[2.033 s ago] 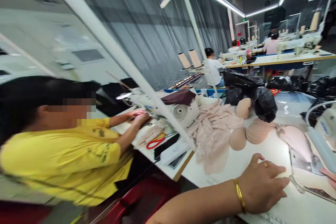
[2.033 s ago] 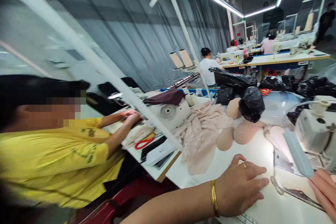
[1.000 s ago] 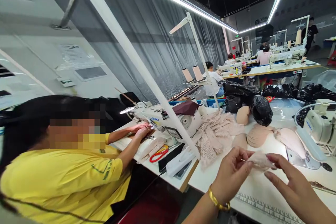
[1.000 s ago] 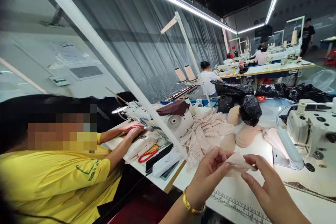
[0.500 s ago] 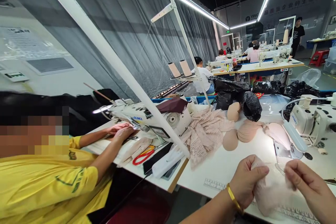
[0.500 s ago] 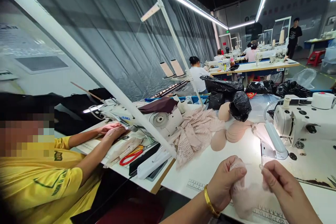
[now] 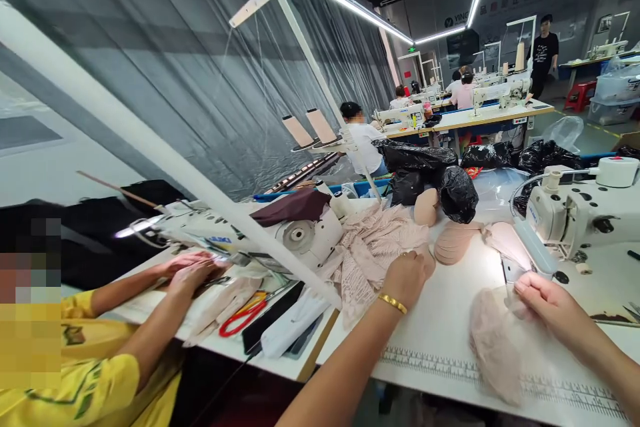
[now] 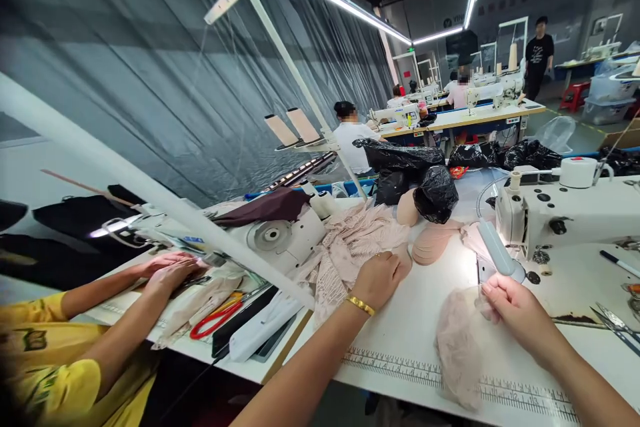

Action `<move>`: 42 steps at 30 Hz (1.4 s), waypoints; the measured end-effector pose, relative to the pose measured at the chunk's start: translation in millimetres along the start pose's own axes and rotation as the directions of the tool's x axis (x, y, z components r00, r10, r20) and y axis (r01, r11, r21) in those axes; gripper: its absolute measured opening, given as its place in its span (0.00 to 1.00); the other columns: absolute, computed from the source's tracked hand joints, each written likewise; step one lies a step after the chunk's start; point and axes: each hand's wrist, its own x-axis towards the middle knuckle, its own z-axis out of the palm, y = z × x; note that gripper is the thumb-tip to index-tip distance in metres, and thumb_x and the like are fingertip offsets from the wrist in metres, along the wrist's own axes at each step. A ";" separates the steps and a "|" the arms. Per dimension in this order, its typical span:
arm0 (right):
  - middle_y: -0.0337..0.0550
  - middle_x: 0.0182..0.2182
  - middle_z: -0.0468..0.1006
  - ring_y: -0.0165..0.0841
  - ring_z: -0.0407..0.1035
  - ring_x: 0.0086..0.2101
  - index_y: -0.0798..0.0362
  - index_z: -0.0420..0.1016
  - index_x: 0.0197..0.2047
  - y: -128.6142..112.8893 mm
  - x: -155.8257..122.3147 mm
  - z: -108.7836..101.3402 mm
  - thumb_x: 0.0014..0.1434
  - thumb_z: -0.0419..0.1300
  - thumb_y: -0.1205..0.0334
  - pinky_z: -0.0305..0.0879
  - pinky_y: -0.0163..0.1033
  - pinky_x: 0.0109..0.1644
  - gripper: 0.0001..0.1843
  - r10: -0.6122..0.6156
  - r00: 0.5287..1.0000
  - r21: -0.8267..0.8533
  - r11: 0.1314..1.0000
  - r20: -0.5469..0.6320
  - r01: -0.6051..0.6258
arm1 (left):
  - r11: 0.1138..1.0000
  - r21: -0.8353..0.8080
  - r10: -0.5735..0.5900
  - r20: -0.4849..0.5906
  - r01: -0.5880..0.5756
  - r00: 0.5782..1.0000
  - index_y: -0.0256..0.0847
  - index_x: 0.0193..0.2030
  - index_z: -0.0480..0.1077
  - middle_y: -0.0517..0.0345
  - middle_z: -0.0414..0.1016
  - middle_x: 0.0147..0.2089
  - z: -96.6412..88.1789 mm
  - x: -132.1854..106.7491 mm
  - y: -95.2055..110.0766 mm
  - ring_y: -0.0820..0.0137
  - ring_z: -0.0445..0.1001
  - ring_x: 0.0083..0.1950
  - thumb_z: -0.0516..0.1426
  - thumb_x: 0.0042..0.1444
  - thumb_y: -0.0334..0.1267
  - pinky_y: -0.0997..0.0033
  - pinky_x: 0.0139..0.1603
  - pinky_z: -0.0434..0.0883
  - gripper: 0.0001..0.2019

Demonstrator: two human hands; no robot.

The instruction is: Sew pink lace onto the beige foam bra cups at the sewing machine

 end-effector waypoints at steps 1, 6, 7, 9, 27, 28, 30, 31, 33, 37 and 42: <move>0.36 0.25 0.72 0.36 0.63 0.29 0.47 0.68 0.30 -0.5 -0.3 0.0 0.68 0.54 0.36 0.59 0.41 0.35 0.25 -0.006 1.000 0.012 1.000 -0.006 0.006 | 1.000 -0.014 0.001 -0.020 -0.001 1.000 0.38 0.29 0.69 0.46 0.76 0.37 -3.0 -0.4 -0.3 0.54 0.77 0.46 0.56 0.55 0.23 0.55 0.52 0.72 0.07; 0.40 0.27 0.76 0.36 0.66 0.28 0.48 0.74 0.34 -6.1 -4.9 2.3 0.66 0.53 0.31 0.65 0.42 0.34 0.28 -0.014 0.998 0.087 0.996 -0.053 0.019 | 0.972 -0.230 0.036 -0.053 -0.048 0.998 0.39 0.37 0.72 0.56 0.75 0.35 -26.2 -21.5 13.5 0.67 0.75 0.36 0.53 0.60 0.31 0.70 0.39 0.72 0.06; 0.40 0.28 0.76 0.36 0.67 0.29 0.48 0.76 0.37 -7.2 -6.5 2.6 0.66 0.52 0.30 0.66 0.43 0.35 0.30 -0.012 0.998 0.102 0.995 -0.061 0.018 | 0.934 -0.352 0.065 -0.005 -0.063 0.998 0.39 0.38 0.72 0.58 0.75 0.33 -27.6 -27.5 20.4 0.69 0.74 0.34 0.54 0.59 0.32 0.73 0.36 0.71 0.06; 0.42 0.28 0.76 0.38 0.69 0.29 0.50 0.77 0.41 -9.3 -10.2 2.5 0.67 0.48 0.27 0.69 0.44 0.36 0.35 -0.010 0.998 0.132 0.991 -0.067 0.019 | 0.781 -0.623 0.136 0.125 -0.029 0.983 0.38 0.36 0.72 0.60 0.72 0.31 -23.9 -37.8 37.7 0.72 0.71 0.31 0.56 0.56 0.35 0.76 0.32 0.67 0.04; 0.41 0.32 0.83 0.34 0.76 0.30 0.46 0.75 0.48 -69.6 -47.3 -9.4 0.73 0.53 0.64 0.67 0.38 0.33 0.09 -0.690 0.722 -0.682 0.501 0.058 0.534 | 0.645 -0.744 0.662 0.428 -0.176 0.616 0.42 0.32 0.62 0.68 0.60 0.28 -29.1 13.1 101.3 0.75 0.59 0.29 0.66 0.52 0.48 0.75 0.31 0.60 0.18; 0.41 0.33 0.84 0.35 0.77 0.31 0.46 0.75 0.48 -69.5 -46.9 -10.4 0.72 0.54 0.67 0.68 0.39 0.34 0.10 -0.760 0.650 -0.732 0.434 0.015 0.525 | 0.651 -0.712 0.638 0.327 -0.262 0.697 0.42 0.30 0.59 0.68 0.58 0.27 -30.0 10.9 98.9 0.76 0.57 0.27 0.63 0.54 0.44 0.75 0.29 0.58 0.15; 0.44 0.40 0.86 0.37 0.80 0.37 0.44 0.75 0.52 -63.5 -44.4 -10.2 0.70 0.55 0.72 0.73 0.42 0.40 0.15 -0.847 0.531 -0.776 0.355 -0.031 0.521 | 0.679 -0.526 0.638 0.079 -0.512 0.766 0.42 0.29 0.58 0.66 0.59 0.26 -31.5 2.4 93.1 0.74 0.57 0.27 0.58 0.58 0.37 0.72 0.31 0.58 0.11; 0.46 0.45 0.87 0.39 0.81 0.41 0.44 0.74 0.54 -57.3 -42.0 -9.8 0.69 0.55 0.74 0.74 0.44 0.44 0.18 -0.865 0.501 -0.782 0.333 -0.032 0.527 | 0.685 -0.361 0.676 -0.008 -0.632 0.737 0.42 0.29 0.60 0.65 0.62 0.26 -31.1 -3.2 90.4 0.73 0.60 0.28 0.56 0.60 0.34 0.70 0.33 0.60 0.09; 0.48 0.51 0.85 0.40 0.81 0.45 0.44 0.73 0.59 -39.1 -34.2 -11.3 0.68 0.54 0.74 0.75 0.46 0.49 0.22 -0.863 0.503 -0.782 0.291 0.033 0.552 | 0.635 -0.028 0.772 -0.008 -0.772 0.636 0.42 0.32 0.65 0.60 0.68 0.29 -26.4 -14.4 87.1 0.69 0.66 0.32 0.55 0.65 0.33 0.66 0.38 0.63 0.08; 0.46 0.50 0.86 0.37 0.81 0.44 0.45 0.73 0.59 3.3 -11.9 -29.7 0.71 0.50 0.72 0.77 0.41 0.46 0.20 -0.762 0.609 -0.742 0.275 0.219 0.611 | 0.436 0.145 0.868 0.192 -0.888 0.458 0.41 0.36 0.69 0.55 0.74 0.37 -1.6 -20.1 93.6 0.63 0.73 0.41 0.61 0.67 0.47 0.64 0.42 0.66 0.13; 0.44 0.52 0.84 0.37 0.78 0.47 0.43 0.76 0.58 23.6 3.5 -57.5 0.72 0.50 0.71 0.75 0.40 0.47 0.21 -0.620 0.708 -0.691 0.347 0.337 0.634 | 0.407 0.152 0.859 0.271 -0.901 0.434 0.39 0.36 0.69 0.56 0.74 0.35 38.9 6.4 112.1 0.65 0.71 0.35 0.57 0.66 0.31 0.64 0.37 0.66 0.05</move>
